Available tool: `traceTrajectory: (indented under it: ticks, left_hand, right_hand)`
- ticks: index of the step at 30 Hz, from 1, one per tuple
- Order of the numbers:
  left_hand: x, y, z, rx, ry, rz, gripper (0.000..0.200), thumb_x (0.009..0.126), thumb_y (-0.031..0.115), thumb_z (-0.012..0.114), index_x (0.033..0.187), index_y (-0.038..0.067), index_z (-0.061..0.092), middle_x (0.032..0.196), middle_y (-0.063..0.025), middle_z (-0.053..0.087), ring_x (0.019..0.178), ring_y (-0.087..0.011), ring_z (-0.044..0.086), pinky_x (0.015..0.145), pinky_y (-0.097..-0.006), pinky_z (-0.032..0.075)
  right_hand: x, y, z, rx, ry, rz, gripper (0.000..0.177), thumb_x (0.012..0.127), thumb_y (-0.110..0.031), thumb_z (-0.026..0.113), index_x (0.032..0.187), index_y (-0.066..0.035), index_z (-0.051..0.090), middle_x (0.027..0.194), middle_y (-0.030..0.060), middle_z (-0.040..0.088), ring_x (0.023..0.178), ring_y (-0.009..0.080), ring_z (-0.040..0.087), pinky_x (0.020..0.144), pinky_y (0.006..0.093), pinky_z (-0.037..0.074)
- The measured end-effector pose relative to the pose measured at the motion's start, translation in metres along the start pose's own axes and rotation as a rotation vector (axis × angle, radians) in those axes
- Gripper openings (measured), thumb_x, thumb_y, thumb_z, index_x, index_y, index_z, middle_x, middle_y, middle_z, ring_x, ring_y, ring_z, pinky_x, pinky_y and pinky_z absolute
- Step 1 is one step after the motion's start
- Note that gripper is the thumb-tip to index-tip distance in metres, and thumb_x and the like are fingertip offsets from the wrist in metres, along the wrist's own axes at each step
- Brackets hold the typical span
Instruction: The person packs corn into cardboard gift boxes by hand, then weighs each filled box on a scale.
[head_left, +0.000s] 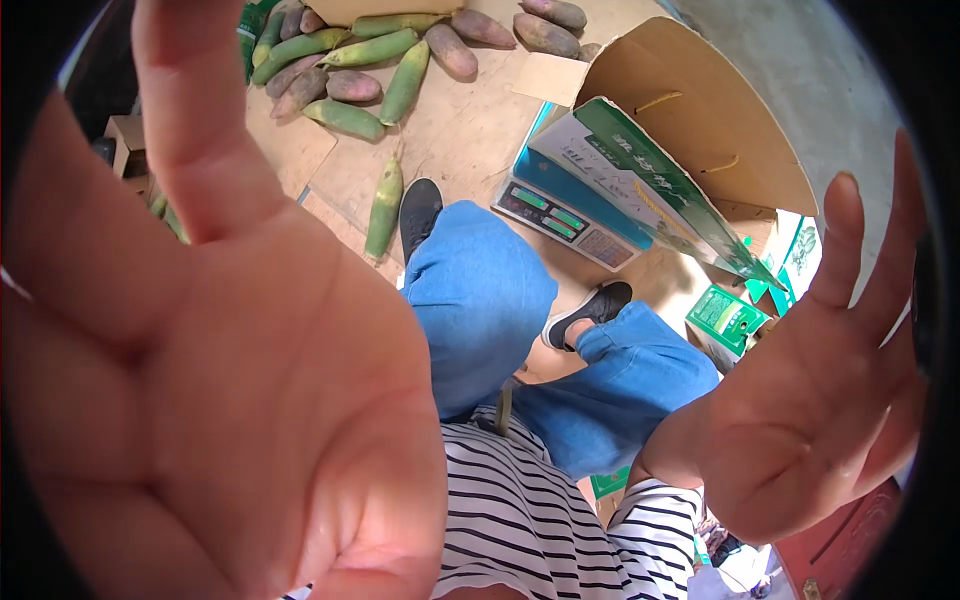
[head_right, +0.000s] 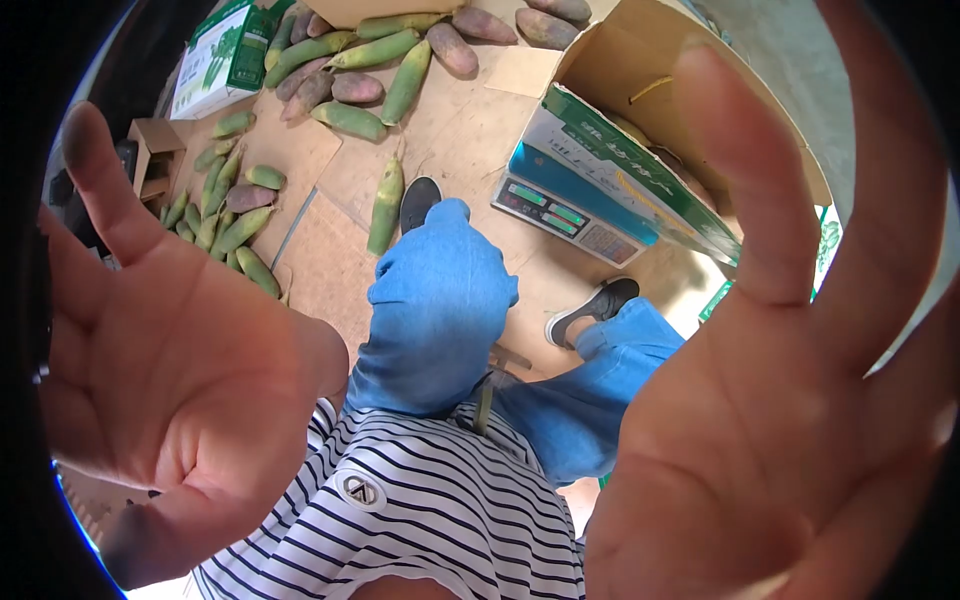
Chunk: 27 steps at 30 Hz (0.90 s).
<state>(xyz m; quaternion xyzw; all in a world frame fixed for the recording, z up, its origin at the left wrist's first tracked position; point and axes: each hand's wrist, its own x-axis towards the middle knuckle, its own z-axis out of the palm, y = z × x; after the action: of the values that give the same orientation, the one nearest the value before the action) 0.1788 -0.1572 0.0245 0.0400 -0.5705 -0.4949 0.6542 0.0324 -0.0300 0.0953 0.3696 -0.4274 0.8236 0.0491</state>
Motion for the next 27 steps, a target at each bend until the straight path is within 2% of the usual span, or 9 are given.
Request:
traceTrajectory:
  ticks: [12, 19, 22, 27]
  left_hand:
    - [0.001, -0.006, -0.001, -0.003, 0.0, 0.01, 0.055, 0.094, 0.036, 0.044, 0.133, -0.002, 0.043, 0.139, -0.0212, 0.041, 0.13, -0.0353, 0.038, 0.107, -0.0445, 0.029]
    - [0.0, 0.007, -0.003, 0.0, -0.019, -0.001, 0.054, 0.094, 0.035, 0.045, 0.133, -0.003, 0.043, 0.138, -0.0214, 0.042, 0.13, -0.0349, 0.039, 0.107, -0.0434, 0.029]
    - [0.001, 0.008, -0.004, 0.006, -0.027, 0.0, 0.054, 0.094, 0.034, 0.045, 0.133, -0.003, 0.043, 0.138, -0.0215, 0.042, 0.129, -0.0347, 0.039, 0.107, -0.043, 0.029]
    - [0.003, -0.007, -0.003, 0.006, -0.003, 0.016, 0.053, 0.094, 0.033, 0.045, 0.133, -0.004, 0.043, 0.138, -0.0216, 0.042, 0.129, -0.0344, 0.039, 0.107, -0.0422, 0.029]
  right_hand:
    - [-0.007, 0.003, -0.003, -0.134, 0.046, -0.128, 0.05, 0.09, -0.018, 0.035, 0.136, 0.003, 0.037, 0.144, 0.0273, 0.03, 0.13, 0.0605, 0.022, 0.106, 0.0694, 0.021]
    - [0.0, 0.002, -0.001, -0.236, -0.034, -0.014, 0.05, 0.09, -0.018, 0.035, 0.136, 0.003, 0.038, 0.144, 0.0263, 0.031, 0.131, 0.06, 0.022, 0.106, 0.0686, 0.02]
    - [-0.007, 0.006, -0.007, -0.228, -0.06, -0.076, 0.05, 0.09, -0.018, 0.035, 0.136, 0.003, 0.037, 0.144, 0.025, 0.032, 0.131, 0.0591, 0.022, 0.107, 0.0679, 0.019]
    - [-0.008, 0.006, 0.003, -0.206, 0.11, -0.189, 0.05, 0.091, -0.018, 0.034, 0.137, 0.001, 0.037, 0.144, 0.0224, 0.034, 0.132, 0.0559, 0.025, 0.107, 0.0681, 0.019]
